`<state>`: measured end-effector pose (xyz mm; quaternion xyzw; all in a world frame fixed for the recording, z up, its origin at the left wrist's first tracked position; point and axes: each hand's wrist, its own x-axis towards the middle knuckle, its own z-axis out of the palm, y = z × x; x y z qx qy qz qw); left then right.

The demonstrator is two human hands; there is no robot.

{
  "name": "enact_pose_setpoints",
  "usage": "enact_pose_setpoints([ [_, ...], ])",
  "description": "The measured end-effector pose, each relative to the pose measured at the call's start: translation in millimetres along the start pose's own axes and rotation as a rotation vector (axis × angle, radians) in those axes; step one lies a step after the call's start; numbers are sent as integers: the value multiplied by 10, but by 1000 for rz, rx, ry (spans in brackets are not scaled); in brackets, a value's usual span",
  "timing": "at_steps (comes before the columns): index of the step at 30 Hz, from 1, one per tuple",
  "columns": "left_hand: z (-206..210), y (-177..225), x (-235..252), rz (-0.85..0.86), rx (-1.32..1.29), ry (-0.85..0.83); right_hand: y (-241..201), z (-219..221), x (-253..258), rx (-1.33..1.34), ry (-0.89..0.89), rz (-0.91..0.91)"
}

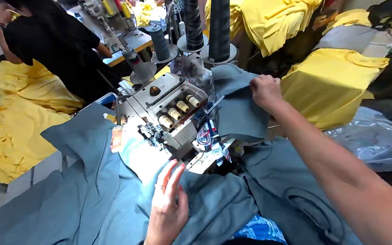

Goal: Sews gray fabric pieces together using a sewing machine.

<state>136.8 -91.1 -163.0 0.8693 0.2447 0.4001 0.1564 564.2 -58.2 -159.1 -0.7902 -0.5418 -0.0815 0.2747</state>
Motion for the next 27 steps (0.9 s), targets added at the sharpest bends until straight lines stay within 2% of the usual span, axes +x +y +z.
enact_pose_setpoints([
  [2,-1,108,-6,28,-121,-71,-505,-313,-305,-81,31,-250],
  [4,54,263,-6,39,-147,-85,-1152,-664,-875,-132,-14,-461],
  [6,131,411,-13,39,-119,-65,-1650,-876,-1479,-102,19,-719],
  [7,159,474,-32,36,-131,-34,-1821,-934,-1702,-12,70,-809],
  [9,142,593,-79,16,-260,116,-2044,-965,-1902,339,133,-866],
  [11,-100,687,-140,-38,-379,204,-2182,-882,-1920,696,37,-803],
  [12,-281,693,-197,-66,-393,223,-2236,-795,-1911,849,-74,-784],
  [14,-719,678,-271,-94,-324,236,-2385,-553,-1956,1105,-263,-795],
  [16,-1169,598,-270,-79,-177,185,-2573,-358,-2072,1253,-307,-797],
  [19,-1575,292,-149,-52,80,83,-2769,-213,-2170,1340,-286,-640],
  [22,-1440,-71,89,-106,241,10,-2803,67,-2212,1322,-315,-395],
  [24,-1173,-288,231,-231,291,-64,-2734,286,-2225,1241,-341,-238],
  [27,-796,-603,386,-297,217,-157,-2560,558,-2199,958,-200,-144],
])
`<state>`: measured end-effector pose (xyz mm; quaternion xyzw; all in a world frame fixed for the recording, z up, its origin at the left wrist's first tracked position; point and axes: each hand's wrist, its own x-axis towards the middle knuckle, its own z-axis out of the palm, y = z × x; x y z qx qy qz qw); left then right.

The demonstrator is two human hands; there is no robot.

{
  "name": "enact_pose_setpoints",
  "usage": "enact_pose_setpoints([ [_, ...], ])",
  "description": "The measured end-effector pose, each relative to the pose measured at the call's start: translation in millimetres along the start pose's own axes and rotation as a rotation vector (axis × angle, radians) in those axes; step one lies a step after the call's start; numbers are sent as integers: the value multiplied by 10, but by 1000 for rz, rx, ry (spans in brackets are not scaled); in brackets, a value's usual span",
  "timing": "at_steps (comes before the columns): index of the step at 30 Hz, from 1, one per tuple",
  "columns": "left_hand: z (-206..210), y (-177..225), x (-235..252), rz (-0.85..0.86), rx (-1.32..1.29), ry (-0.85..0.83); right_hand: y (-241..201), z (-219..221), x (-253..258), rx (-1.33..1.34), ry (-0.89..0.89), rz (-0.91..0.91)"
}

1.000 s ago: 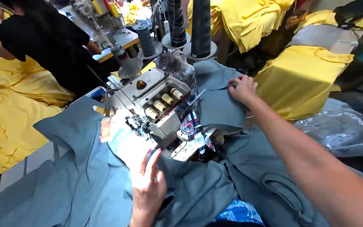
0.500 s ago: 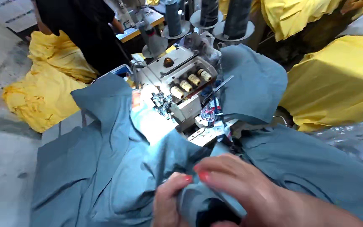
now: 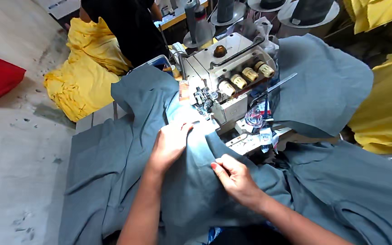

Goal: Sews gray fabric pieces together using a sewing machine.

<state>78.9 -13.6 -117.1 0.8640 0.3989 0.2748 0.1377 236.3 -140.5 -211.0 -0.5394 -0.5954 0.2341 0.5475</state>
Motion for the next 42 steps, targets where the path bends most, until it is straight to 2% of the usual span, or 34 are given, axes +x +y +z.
enact_pose_setpoints([
  [3,245,-103,198,34,-67,-1,287,-54,103,-144,86,-40],
  [7,363,-196,277,41,-91,-5,492,-70,171,-48,19,19],
  [12,328,-181,237,30,-6,-79,405,-58,59,0,22,10],
  [17,354,-150,175,29,41,-60,373,-22,-13,16,44,8],
  [19,394,-100,140,62,113,-19,359,-17,-20,27,51,10],
  [22,474,135,32,106,360,42,324,-31,-19,29,59,9],
  [24,583,267,-99,60,402,14,298,-51,-13,26,80,-3],
  [26,678,301,-198,8,344,-58,286,-69,3,22,109,-15],
  [35,734,309,-74,-39,231,-25,335,-133,146,16,168,-7],
  [39,647,149,39,-71,170,-28,367,-127,314,-29,157,3],
  [42,554,-88,38,-91,54,41,419,-181,511,-51,94,18],
])
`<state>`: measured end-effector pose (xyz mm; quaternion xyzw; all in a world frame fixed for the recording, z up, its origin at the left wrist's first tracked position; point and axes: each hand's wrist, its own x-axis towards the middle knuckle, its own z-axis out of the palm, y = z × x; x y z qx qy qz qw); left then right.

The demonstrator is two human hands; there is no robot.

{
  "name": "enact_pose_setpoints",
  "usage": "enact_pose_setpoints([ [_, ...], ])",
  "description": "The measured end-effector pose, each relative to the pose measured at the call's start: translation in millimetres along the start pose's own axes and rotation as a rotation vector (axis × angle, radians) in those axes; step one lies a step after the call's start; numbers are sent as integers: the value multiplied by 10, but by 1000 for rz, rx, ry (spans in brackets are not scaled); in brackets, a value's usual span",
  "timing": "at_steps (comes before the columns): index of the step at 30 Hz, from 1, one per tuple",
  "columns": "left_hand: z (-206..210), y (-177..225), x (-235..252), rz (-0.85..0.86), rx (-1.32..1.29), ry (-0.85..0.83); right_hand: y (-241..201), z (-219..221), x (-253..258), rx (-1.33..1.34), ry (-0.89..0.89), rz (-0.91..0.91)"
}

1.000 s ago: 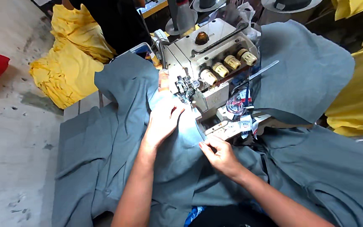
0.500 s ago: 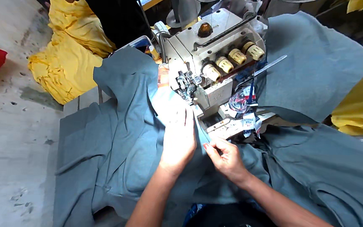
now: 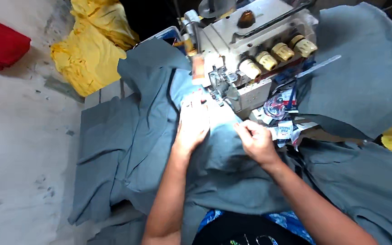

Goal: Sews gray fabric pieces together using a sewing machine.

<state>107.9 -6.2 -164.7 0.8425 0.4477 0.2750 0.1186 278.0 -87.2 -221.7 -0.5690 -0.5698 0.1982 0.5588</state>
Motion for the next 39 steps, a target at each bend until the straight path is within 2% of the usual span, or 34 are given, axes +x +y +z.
enact_pose_setpoints([
  [2,-110,-154,-262,-153,-55,174,30,-48,105,42,-60,0],
  [3,-147,-256,-486,-196,-74,340,51,-74,134,85,-89,-3],
  [5,-160,-538,-1136,-274,-47,738,106,-122,164,163,-147,-5],
  [7,-186,-711,-1905,-503,-7,981,151,-164,171,215,-193,6],
  [8,-192,-740,-2250,-683,-17,1007,166,-178,172,240,-210,18],
  [9,-175,-754,-2556,-861,-94,957,180,-183,170,265,-218,34],
  [11,-40,-784,-3004,-1133,-378,715,199,-167,169,303,-219,63],
  [13,101,-817,-3180,-1319,-614,458,205,-133,172,325,-213,68],
  [14,74,-831,-3218,-1370,-667,412,203,-124,168,341,-213,70],
  [16,-282,-846,-3211,-1414,-576,556,153,-182,144,376,-237,64],
  [17,-601,-883,-3180,-1376,-495,642,110,-227,112,427,-262,68],
  [19,-1340,-1012,-3061,-1239,-337,702,13,-284,-7,574,-362,92],
  [21,-1958,-1307,-2823,-1057,-244,775,-91,-244,-182,657,-429,180],
  [22,-2148,-1478,-2648,-982,-189,832,-128,-201,-282,685,-442,240],
  [24,-2224,-1582,-2145,-883,-1,852,-167,-101,-475,730,-425,382],
  [25,-2142,-1459,-1881,-815,57,782,-181,-68,-558,734,-407,457],
  [27,-1738,-943,-1421,-609,173,565,-206,-34,-669,704,-364,568],
  [29,-1000,-455,-1292,-264,243,388,-215,-53,-714,652,-349,639],
  [31,-202,-38,-1369,-27,174,265,-210,-108,-725,596,-358,711],
  [33,355,68,-1474,-11,147,271,-207,-161,-709,551,-381,767],
  [35,644,-30,-1530,-106,142,354,-193,-183,-694,541,-384,772],
  [39,639,-56,-1506,-163,179,403,-207,-97,-732,663,-287,799],
])
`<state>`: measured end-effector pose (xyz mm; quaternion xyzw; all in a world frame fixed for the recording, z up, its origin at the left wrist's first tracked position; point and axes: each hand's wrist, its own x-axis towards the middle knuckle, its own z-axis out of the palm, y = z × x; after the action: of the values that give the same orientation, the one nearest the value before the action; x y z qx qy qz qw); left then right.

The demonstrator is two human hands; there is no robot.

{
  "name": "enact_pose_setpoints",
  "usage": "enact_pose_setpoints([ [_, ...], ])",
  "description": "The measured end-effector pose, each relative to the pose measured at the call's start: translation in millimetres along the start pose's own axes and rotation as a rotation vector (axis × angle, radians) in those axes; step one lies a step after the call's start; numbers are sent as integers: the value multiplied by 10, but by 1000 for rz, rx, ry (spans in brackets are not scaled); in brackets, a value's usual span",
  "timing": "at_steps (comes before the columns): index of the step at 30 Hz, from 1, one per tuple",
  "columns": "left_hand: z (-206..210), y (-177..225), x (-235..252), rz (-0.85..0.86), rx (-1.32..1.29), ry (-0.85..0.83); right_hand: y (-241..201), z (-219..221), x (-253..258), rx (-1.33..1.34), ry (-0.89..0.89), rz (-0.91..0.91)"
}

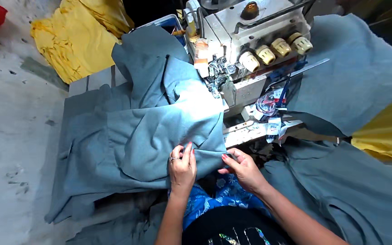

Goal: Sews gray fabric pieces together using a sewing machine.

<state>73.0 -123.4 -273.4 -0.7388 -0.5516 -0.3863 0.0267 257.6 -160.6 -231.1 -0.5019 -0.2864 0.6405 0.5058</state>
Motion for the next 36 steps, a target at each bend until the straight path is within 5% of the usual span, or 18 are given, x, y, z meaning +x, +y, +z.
enact_pose_setpoints([
  [7,-205,96,164,-50,-20,-101,38,50,-13,-119,22,-217],
  [13,-806,159,665,-410,-742,-192,-16,-15,-5,-106,72,-222],
  [23,-1181,745,796,154,-324,-403,-52,-62,-141,-232,98,-505],
  [36,-623,819,1157,199,-28,-441,-363,86,522,-332,156,-619],
])
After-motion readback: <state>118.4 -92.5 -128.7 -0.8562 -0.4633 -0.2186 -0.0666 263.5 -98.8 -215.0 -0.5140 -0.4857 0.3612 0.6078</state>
